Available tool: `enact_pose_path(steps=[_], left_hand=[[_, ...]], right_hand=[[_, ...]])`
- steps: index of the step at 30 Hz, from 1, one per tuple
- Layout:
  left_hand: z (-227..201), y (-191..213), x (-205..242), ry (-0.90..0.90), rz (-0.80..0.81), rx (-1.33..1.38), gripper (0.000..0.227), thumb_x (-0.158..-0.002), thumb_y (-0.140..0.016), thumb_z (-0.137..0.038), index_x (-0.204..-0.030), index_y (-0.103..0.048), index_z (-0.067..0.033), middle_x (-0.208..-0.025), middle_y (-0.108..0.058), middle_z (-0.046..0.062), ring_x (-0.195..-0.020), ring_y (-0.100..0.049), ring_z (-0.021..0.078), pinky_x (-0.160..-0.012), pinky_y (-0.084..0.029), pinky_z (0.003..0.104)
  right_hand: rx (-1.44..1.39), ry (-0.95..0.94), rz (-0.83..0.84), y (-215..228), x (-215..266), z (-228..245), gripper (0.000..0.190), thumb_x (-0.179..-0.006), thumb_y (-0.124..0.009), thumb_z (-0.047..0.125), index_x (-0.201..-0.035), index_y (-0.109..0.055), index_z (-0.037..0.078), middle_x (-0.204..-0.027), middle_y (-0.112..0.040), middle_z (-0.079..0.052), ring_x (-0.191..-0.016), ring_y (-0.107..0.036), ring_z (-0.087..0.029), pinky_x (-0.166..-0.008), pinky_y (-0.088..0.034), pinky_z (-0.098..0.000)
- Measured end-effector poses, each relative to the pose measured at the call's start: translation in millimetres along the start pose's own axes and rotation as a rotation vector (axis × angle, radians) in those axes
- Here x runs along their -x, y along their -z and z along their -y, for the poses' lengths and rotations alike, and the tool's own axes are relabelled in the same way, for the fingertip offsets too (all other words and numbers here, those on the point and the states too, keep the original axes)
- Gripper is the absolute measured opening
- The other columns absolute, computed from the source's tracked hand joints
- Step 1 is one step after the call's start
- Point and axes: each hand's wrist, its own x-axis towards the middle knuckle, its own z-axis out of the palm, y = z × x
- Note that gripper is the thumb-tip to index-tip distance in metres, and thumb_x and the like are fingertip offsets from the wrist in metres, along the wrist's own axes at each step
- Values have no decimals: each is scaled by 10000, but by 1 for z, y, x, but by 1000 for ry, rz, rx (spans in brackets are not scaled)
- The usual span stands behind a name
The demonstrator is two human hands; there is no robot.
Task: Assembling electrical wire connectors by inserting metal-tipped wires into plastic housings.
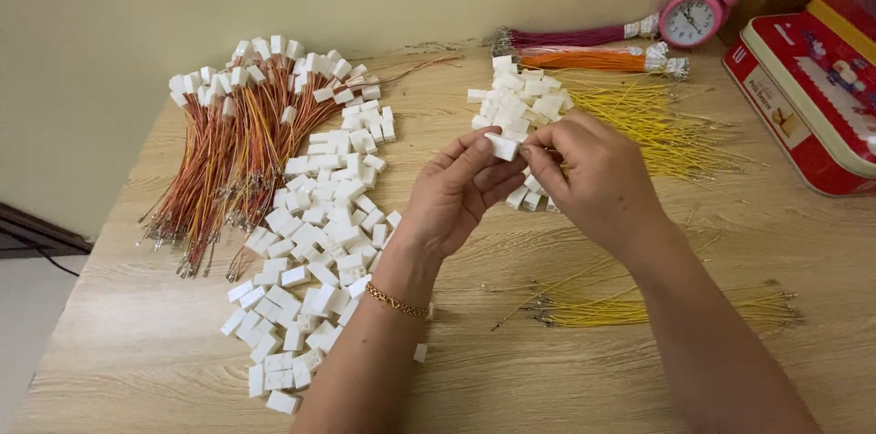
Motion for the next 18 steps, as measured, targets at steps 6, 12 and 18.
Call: enact_pose_path(steps=[6,12,18], left_hand=[[0,-1,0,-22,-9,29,308,-1009,-674,-157,-1269,-626,2,-1083,-749,227,-1031,-747,356,-929,-624,487],[12,-5,-1,-98,-27,9,310,-1019,-669,-148,-1267,-614,30,-1097,-735,249,-1033,-738,382,-919,-621,504],[17,-4,-4,-144,-50,-47,308,-1005,-689,-146,-1241,-617,39,-1076,-732,244,-991,-751,373,-894,-635,492]], right_hand=[[-68,-43,10,-7,3,-8,70,-983,-702,119,-947,-686,61,-781,-598,-133,-796,-673,-342,-677,-537,-409],[-38,-18,-30,-8,3,-4,40,-997,-682,106,-959,-690,93,-810,-617,-89,-824,-686,-308,-713,-550,-390],[-77,-20,-32,-11,4,-11,45,-981,-696,101,-937,-701,95,-796,-619,-87,-800,-686,-298,-693,-543,-369]])
